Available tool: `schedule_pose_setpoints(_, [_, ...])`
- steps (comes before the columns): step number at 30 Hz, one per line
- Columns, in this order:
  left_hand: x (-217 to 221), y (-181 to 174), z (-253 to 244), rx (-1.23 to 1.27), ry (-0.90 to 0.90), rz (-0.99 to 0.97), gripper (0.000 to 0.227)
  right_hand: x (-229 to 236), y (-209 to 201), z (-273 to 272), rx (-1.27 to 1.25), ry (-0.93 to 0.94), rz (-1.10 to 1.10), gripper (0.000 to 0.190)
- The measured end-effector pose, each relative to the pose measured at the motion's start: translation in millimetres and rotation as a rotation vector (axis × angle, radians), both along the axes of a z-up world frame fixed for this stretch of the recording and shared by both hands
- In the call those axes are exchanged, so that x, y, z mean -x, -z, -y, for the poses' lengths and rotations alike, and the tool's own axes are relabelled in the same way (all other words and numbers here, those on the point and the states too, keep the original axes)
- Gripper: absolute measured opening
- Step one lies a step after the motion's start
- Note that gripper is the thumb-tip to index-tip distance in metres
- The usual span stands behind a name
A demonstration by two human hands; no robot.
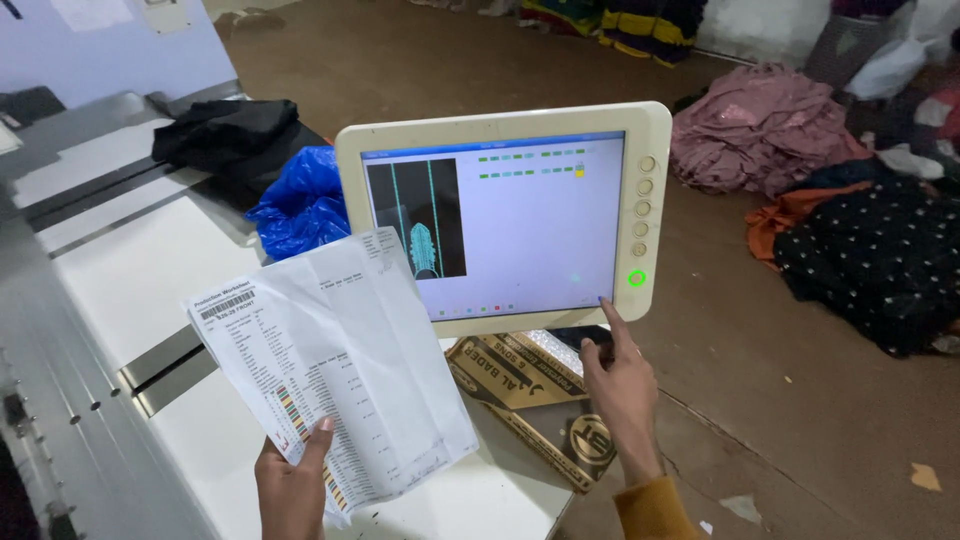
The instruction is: Comparing a production worksheet with settings on an industrial embroidery machine's touch screen interface.
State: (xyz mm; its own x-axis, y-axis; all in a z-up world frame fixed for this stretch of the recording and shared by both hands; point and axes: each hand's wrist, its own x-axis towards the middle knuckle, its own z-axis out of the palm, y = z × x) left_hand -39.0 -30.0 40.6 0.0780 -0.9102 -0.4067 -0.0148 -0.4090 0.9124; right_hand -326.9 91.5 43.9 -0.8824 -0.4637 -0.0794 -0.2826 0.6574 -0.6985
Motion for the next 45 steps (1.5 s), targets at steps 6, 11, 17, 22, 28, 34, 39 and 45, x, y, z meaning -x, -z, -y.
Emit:
schedule_pose_setpoints(6, [0, 4, 6, 0.026, -0.086, -0.04, 0.036, -13, -20, -1, 0.053, 0.043, 0.091, 0.051])
schedule_pose_setpoints(11, [-3, 10, 12, 0.051, -0.111, -0.064, 0.035, -7, -9, 0, -0.02, 0.002, 0.027, 0.053])
schedule_pose_setpoints(17, [0, -5, 9, 0.016, -0.118, -0.062, 0.038, -7, -7, -5, -0.126, -0.057, -0.002, 0.06])
schedule_pose_setpoints(22, [-6, 14, 15, 0.05, -0.109, -0.113, 0.035, -14, 1, 1, -0.227, -0.068, 0.027, 0.066])
schedule_pose_setpoints(28, [-20, 21, 22, 0.087, -0.169, -0.085, 0.046, -33, -2, 12, -0.246, -0.127, 0.026, 0.067])
schedule_pose_setpoints(34, [-18, 6, 14, 0.116, -0.185, -0.077, 0.048, -36, 21, 19, -0.218, -0.295, -0.054, 0.065])
schedule_pose_setpoints(39, [-19, -16, 8, -0.049, -0.152, -0.047, 0.04, -56, 6, 27, -0.157, -0.345, -0.025, 0.066])
schedule_pose_setpoints(45, [-34, 3, 16, 0.043, -0.231, -0.068, 0.039, -64, 16, 52, -0.179, -0.504, -0.068, 0.068])
